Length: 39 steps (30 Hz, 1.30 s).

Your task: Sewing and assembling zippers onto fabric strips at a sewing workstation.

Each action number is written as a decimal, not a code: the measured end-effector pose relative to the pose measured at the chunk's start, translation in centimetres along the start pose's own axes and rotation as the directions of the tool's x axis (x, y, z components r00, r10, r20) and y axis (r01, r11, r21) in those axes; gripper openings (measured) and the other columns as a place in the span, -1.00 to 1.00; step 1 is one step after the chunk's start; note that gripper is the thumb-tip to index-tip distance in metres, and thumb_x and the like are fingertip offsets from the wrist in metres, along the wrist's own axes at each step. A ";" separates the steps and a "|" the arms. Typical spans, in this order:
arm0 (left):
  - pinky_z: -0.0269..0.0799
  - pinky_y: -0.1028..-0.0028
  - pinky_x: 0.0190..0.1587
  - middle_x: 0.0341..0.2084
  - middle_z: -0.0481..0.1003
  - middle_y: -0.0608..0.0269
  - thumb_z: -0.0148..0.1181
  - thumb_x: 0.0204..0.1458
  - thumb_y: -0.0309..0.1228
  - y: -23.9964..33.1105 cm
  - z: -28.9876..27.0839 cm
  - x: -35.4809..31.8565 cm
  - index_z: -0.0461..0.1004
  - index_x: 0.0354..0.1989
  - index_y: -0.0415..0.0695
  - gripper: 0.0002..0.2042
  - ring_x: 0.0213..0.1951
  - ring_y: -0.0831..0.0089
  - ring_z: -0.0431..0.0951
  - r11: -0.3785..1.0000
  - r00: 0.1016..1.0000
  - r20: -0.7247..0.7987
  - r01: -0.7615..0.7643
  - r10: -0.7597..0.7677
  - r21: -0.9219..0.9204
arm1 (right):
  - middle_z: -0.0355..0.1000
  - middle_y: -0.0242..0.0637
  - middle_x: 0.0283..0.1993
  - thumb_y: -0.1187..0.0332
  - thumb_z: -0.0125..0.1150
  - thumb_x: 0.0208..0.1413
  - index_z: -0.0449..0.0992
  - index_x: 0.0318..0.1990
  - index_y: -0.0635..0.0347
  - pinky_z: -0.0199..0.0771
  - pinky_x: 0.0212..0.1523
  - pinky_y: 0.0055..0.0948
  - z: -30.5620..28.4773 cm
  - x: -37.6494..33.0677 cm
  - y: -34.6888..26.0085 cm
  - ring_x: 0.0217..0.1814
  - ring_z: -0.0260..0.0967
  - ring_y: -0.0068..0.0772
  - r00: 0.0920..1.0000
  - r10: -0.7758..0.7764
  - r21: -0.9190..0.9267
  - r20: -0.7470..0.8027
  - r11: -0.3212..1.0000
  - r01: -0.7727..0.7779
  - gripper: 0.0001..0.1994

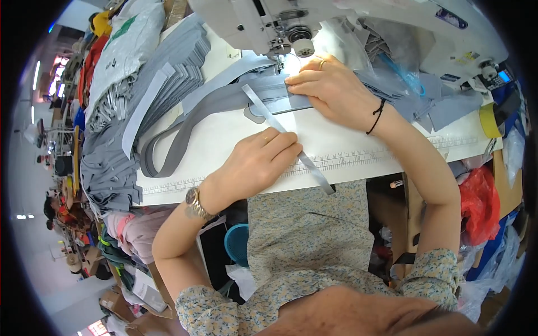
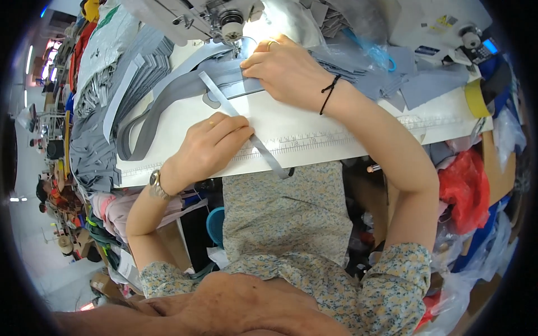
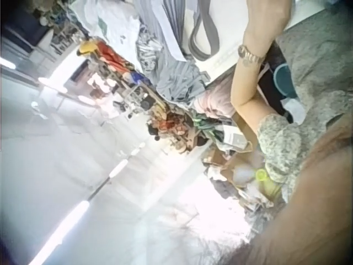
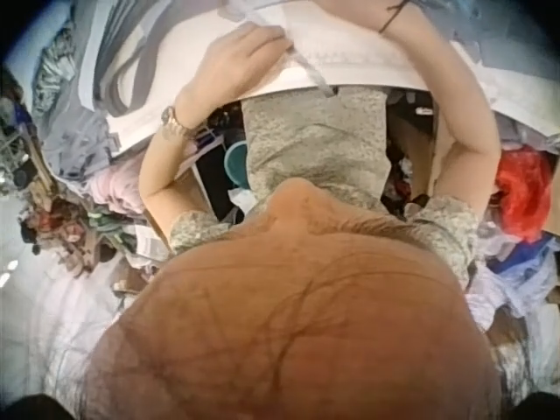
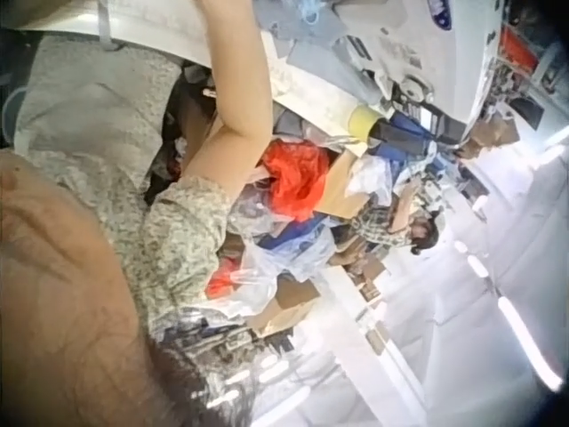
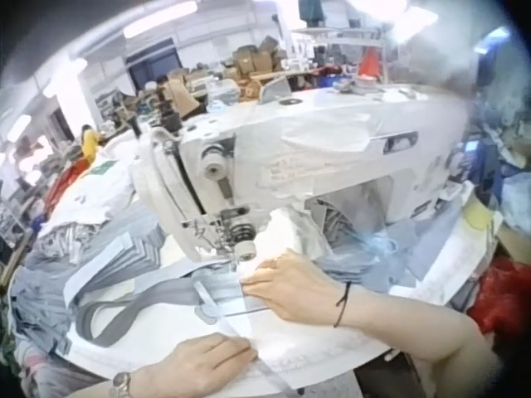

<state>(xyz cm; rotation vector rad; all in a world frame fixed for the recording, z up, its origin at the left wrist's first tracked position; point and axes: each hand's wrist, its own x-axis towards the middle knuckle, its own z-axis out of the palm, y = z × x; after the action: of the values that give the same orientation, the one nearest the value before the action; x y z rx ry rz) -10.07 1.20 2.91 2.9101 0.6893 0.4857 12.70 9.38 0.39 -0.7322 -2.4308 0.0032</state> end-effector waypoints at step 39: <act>0.46 0.36 -0.33 -0.40 0.52 0.25 0.30 -0.09 -0.59 -4.2 -0.4 1.2 0.58 -0.28 -0.13 -0.82 -0.36 0.27 0.51 0.912 0.907 -0.323 0.349 -0.270 0.217 | 0.58 -0.40 -0.08 0.18 0.26 0.11 0.64 -0.19 0.20 0.33 0.19 -0.20 -0.6 0.2 -0.1 0.09 0.43 -0.36 1.000 -0.026 0.003 0.010 1.000 0.026 -0.72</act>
<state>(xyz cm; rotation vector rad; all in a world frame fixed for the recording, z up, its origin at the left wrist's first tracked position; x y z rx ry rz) -10.90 5.51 2.86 2.9070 1.3378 0.8417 12.82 9.26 0.99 -0.7007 -2.4492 0.0007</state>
